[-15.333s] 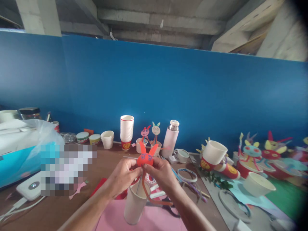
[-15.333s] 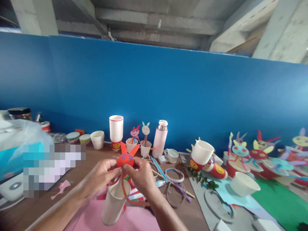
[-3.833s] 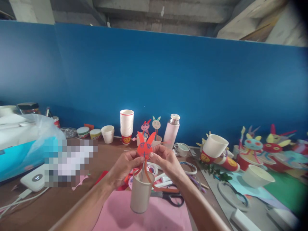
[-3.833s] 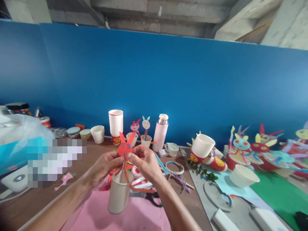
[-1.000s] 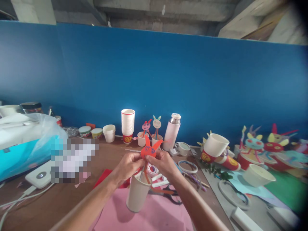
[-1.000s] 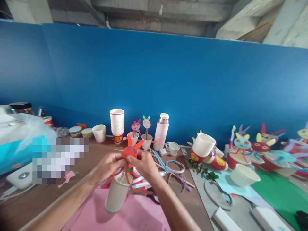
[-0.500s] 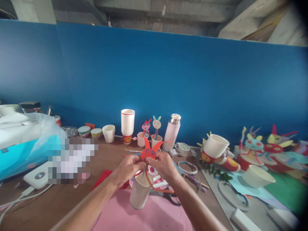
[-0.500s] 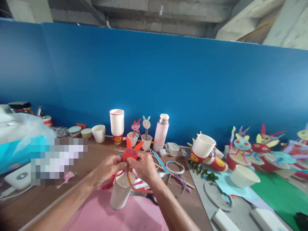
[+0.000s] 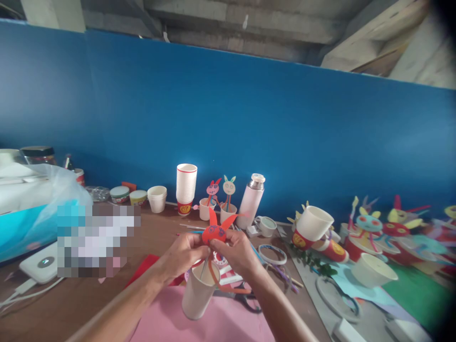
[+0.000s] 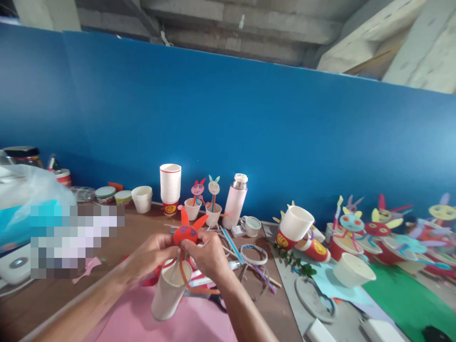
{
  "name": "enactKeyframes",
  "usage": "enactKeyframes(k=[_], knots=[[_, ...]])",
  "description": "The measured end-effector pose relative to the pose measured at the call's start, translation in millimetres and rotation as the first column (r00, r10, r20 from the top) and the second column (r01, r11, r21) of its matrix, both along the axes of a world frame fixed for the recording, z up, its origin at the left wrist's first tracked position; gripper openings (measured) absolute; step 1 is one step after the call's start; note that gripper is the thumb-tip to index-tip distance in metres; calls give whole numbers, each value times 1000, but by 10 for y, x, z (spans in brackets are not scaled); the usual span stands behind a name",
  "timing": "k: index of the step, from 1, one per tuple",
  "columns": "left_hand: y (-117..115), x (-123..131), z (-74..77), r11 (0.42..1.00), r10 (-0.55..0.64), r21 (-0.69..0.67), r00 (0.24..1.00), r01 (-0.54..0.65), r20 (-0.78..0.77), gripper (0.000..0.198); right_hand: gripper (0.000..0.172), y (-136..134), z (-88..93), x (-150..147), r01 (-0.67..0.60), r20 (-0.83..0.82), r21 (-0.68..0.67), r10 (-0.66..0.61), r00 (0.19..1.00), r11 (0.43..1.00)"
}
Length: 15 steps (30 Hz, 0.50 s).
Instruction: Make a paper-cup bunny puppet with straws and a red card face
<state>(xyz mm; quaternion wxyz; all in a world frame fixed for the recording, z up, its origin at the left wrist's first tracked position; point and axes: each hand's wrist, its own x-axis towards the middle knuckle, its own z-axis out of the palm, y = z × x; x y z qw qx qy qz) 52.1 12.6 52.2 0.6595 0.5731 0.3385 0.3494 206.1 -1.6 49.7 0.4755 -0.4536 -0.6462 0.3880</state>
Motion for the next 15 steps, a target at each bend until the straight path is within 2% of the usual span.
enactKeyframes(k=[4, 8, 15], knots=[[-10, -40, 64, 998, -62, -8, 998, 62, 26, 23, 18, 1, 21, 7, -62, -46, -33, 60, 997, 998], [-24, -62, 118, 995, -99, 9, 994, 99, 39, 24, 21, 1, 38, 15, -69, -52, -64, 66, 996, 996], [3, -28, 31, 999, -41, -10, 998, 42, 53, 24, 25, 25, 43, 29, -93, -76, -68, 88, 993, 993]])
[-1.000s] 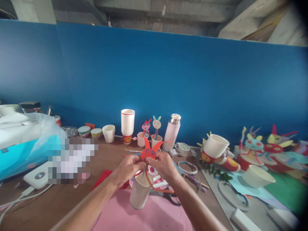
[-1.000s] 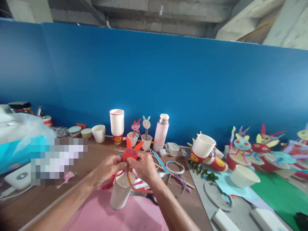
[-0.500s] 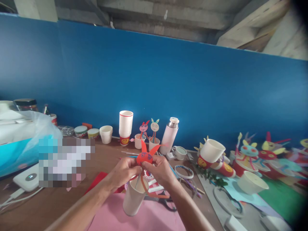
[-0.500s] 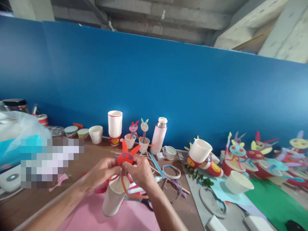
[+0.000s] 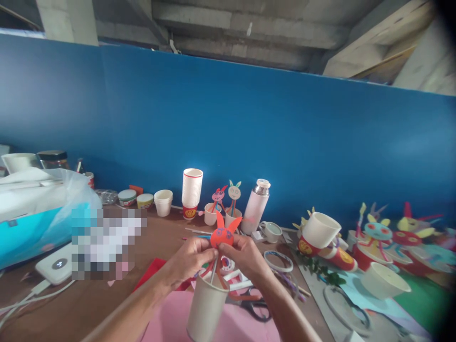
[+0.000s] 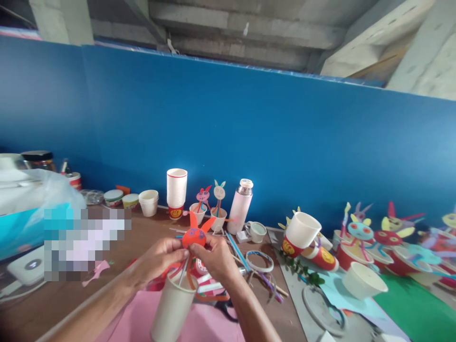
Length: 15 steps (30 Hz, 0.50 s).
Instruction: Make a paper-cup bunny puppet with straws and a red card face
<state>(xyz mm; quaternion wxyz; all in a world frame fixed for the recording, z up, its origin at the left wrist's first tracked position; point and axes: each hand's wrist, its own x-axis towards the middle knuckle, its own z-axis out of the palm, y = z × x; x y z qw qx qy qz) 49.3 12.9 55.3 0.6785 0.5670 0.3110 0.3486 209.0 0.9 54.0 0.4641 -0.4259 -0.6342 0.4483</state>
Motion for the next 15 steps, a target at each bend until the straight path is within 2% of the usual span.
enactKeyframes(k=[4, 8, 12, 15], knots=[[-4, 4, 28, 999, 42, 6, 999, -42, -21, 23, 29, 17, 14, 27, -71, -47, -2, 71, 996, 997], [4, 5, 22, 999, 40, 29, 999, -39, -33, 25, 24, 49, -39, 36, -4, -27, 10, 4, 1000, 1000], [33, 14, -31, 998, 25, 57, 998, -22, -65, 25, 18, 74, -89, 40, 72, 68, 42, -74, 995, 997], [49, 16, -44, 999, 15, 29, 999, -14, -49, 25, 19, 69, -75, 42, 76, 107, 56, -81, 991, 996]])
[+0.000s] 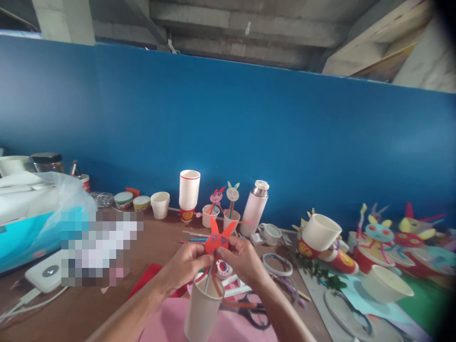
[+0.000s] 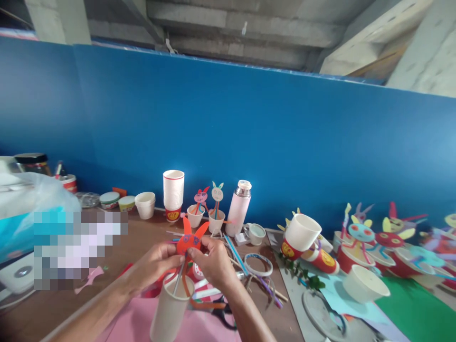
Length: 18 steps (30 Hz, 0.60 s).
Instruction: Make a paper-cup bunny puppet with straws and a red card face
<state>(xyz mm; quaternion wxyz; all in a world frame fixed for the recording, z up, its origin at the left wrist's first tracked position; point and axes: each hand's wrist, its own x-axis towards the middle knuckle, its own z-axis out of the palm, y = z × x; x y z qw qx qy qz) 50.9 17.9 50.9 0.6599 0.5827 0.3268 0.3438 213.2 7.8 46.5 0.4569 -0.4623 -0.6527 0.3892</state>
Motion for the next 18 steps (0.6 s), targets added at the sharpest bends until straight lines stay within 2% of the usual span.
enactKeyframes(k=[3, 7, 12, 14, 16, 17, 18], knots=[[-4, -10, 16, 1000, -16, -27, 1000, 16, 24, 25, 21, -24, 22, -6, -17, 13, 1, 17, 1000, 1000], [-22, -21, 42, 999, 27, 33, 999, -27, -17, 24, 23, -39, 8, -9, -40, 4, -1, 40, 999, 999], [-15, -14, 35, 998, 68, 21, 997, -67, -27, 26, 37, -85, 54, 91, -25, -83, -56, 21, 996, 998], [-5, -27, 37, 996, 81, 41, 996, -80, -42, 24, 40, -236, 118, 180, 21, -68, -79, -27, 997, 997], [2, -56, 53, 993, 93, 79, 993, -87, -75, 24, 35, -517, 173, 279, 71, 19, -107, -69, 997, 992], [4, -74, 66, 993, 92, 87, 992, -84, -88, 25, 31, -700, 184, 328, 43, 83, -172, -29, 996, 984], [4, -93, 80, 993, 87, 83, 992, -79, -94, 27, 28, -899, 180, 372, -31, 141, -268, 71, 988, 963]])
